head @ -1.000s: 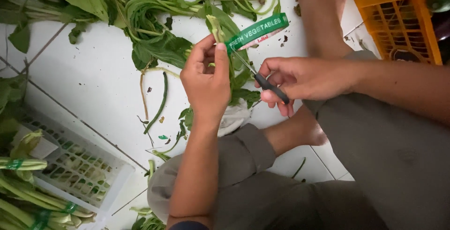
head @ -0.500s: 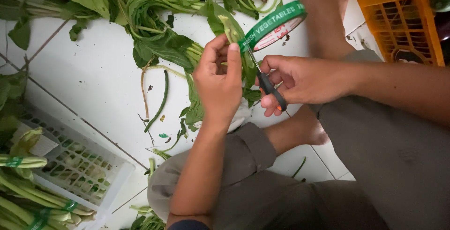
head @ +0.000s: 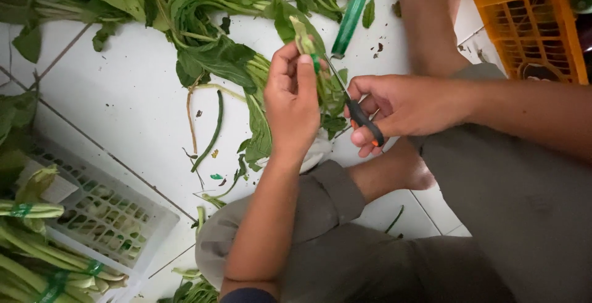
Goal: Bundling leafy green vegetables into bunches using green adhesive tape and scissors.
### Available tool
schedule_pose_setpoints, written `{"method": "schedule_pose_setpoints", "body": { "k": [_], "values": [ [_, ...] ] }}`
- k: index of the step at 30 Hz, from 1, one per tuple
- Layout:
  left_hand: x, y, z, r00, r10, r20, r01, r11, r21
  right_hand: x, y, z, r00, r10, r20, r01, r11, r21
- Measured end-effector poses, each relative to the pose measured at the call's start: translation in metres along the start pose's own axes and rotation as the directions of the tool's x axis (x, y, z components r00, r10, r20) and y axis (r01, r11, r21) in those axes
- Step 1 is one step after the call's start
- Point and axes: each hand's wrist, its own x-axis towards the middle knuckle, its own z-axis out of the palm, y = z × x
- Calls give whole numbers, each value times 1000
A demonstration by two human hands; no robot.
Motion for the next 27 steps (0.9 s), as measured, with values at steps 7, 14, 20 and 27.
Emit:
{"method": "schedule_pose_setpoints", "body": {
  "k": [7, 14, 20, 27],
  "values": [
    [7, -1, -13, 991, -93, 101, 101, 992, -81, -7, 4, -10, 996, -12, -94, -5, 984, -176],
    [11, 2, -20, 988, -33, 148, 54, 989, -136, 0, 10, -21, 915, 98, -391, -369, 592, -716],
    [14, 5, -33, 973, -31, 228, 53, 994, -92, 11, 16, -29, 924, 55, -378, -382, 173, -908],
    [16, 9, -37, 961, 10, 277, 41, 983, -180, 22, 46, -43, 989, 2, -150, -146, -219, -965]
  ]
}}
